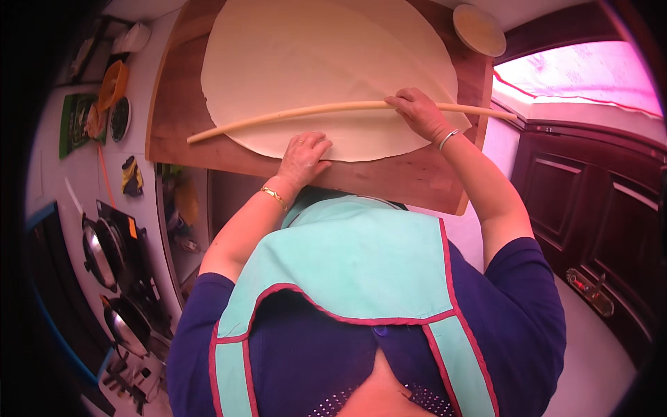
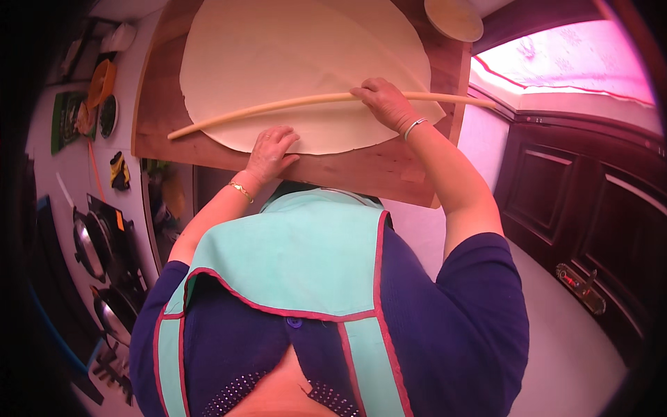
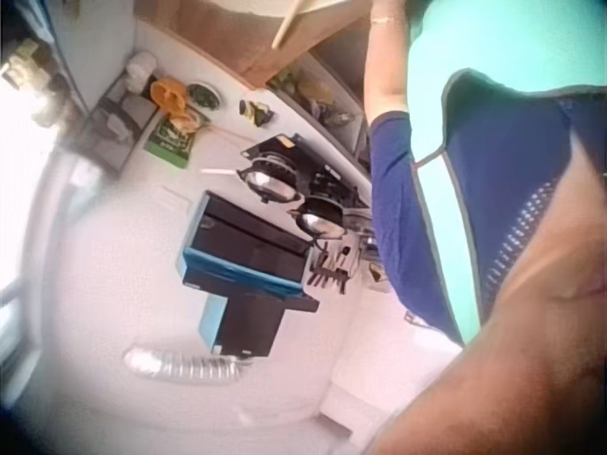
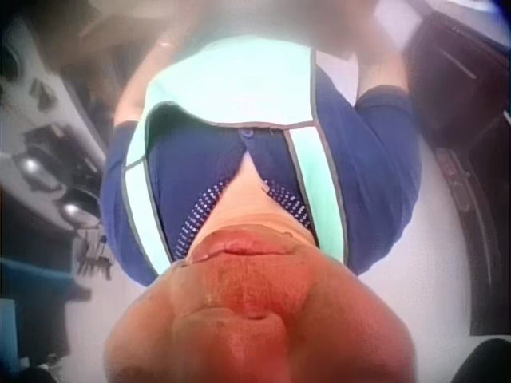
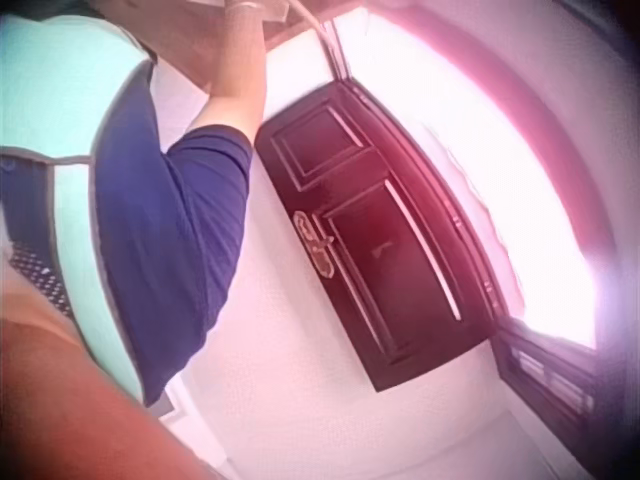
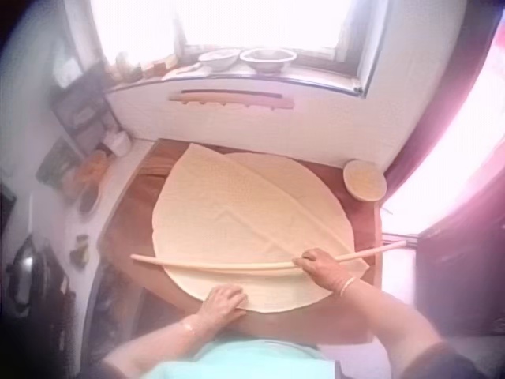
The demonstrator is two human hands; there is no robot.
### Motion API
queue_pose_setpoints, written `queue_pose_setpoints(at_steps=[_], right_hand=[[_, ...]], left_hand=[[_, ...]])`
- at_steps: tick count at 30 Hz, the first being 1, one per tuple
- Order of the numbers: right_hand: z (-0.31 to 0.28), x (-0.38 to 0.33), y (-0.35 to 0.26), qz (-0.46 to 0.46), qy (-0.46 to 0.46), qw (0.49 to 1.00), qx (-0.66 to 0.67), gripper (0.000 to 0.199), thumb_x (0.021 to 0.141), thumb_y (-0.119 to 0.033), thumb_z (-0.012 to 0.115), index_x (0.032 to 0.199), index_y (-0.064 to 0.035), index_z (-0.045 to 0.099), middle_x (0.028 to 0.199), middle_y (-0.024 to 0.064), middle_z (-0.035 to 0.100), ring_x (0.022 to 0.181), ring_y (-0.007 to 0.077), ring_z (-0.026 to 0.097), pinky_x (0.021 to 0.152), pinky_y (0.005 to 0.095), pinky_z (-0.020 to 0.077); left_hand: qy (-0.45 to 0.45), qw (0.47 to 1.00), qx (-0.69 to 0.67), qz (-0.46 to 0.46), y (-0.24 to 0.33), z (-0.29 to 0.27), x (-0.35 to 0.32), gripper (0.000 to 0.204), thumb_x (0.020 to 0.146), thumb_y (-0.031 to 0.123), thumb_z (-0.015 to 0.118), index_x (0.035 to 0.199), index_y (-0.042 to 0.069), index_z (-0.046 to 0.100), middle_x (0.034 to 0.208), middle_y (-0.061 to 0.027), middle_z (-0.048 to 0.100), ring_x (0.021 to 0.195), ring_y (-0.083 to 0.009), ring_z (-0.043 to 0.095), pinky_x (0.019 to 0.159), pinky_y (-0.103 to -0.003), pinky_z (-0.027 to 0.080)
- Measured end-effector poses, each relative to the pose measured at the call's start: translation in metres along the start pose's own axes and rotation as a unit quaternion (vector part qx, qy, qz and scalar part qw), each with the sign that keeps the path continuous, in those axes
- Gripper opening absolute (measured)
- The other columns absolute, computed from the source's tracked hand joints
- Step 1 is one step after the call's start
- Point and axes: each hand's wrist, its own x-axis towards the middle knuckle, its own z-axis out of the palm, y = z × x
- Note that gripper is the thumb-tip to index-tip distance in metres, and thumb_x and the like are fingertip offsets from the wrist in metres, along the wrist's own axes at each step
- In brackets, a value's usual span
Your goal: The person rolls out a large piece of dough with a long rolling pin on a wooden board, applying flour and wrapping the dough around the pin multiple times to flatten it.
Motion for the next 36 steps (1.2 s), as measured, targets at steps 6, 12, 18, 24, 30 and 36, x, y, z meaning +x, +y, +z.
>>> queue_pose_setpoints(at_steps=[6,12,18,24,30,36], right_hand=[[0.024,-0.011,-0.005,0.028,-0.003,0.999,-0.039,0.026,0.079,-0.003,0.058,0.103,-0.0106,0.068,0.094,0.009,0.062,0.09,0.0287,0.059,0.077,0.0386,0.0506],[0.029,0.0,-0.033,0.071,-0.014,0.996,-0.044,0.025,0.08,-0.006,0.056,0.102,-0.0104,0.068,0.094,0.0094,0.062,0.091,0.0285,0.059,0.078,0.0387,0.05],[0.027,-0.019,-0.031,0.172,-0.004,0.985,0.029,0.022,0.087,-0.018,0.06,0.105,-0.0085,0.068,0.101,0.0124,0.064,0.097,0.0324,0.059,0.084,0.0426,0.0489],[0.025,-0.002,-0.034,0.225,0.088,0.969,-0.062,0.036,0.088,-0.029,0.063,0.113,-0.004,0.064,0.113,0.0135,0.064,0.108,0.0347,0.057,0.093,0.0458,0.046],[0.083,0.035,-0.064,0.071,0.001,0.991,-0.116,0.058,0.089,-0.041,0.06,0.135,-0.0062,0.05,0.141,0.015,0.049,0.133,0.0322,0.043,0.11,0.0486,0.033],[0.089,0.036,-0.097,0.085,-0.122,0.985,-0.089,0.072,0.087,-0.046,0.06,0.144,-0.0073,0.038,0.15,0.0133,0.037,0.141,0.0321,0.032,0.114,0.051,0.0253]], left_hand=[[0.011,0.997,0.043,0.066,-0.012,0.01,-0.005,0.025,0.076,0.011,0.072,0.096,0.011,0.059,0.11,-0.0056,0.059,0.109,-0.0269,0.056,0.094,-0.041,0.044],[0.055,0.993,0.078,0.073,-0.01,0.011,0.0,0.014,0.077,0.009,0.065,0.089,0.01,0.057,0.098,-0.0063,0.058,0.099,-0.0245,0.058,0.089,-0.039,0.045],[0.033,0.999,0.022,0.015,-0.038,0.005,0.037,0.014,0.08,0.007,0.06,0.091,0.01,0.053,0.087,-0.0102,0.059,0.083,-0.0312,0.06,0.074,-0.044,0.049],[0.11,0.989,0.077,0.064,-0.089,0.011,0.125,0.015,0.085,0.011,0.064,0.099,0.01,0.059,0.093,-0.0086,0.062,0.086,-0.0294,0.06,0.076,-0.04,0.049],[0.15,0.987,0.056,-0.004,-0.088,0.023,0.113,0.021,0.082,0.016,0.071,0.101,0.011,0.063,0.094,-0.0068,0.062,0.087,-0.0284,0.061,0.079,-0.04,0.05],[0.111,0.991,-0.045,-0.053,-0.069,0.019,0.065,0.012,0.084,0.013,0.068,0.094,0.007,0.065,0.092,-0.0096,0.064,0.089,-0.0312,0.061,0.079,-0.042,0.051]])
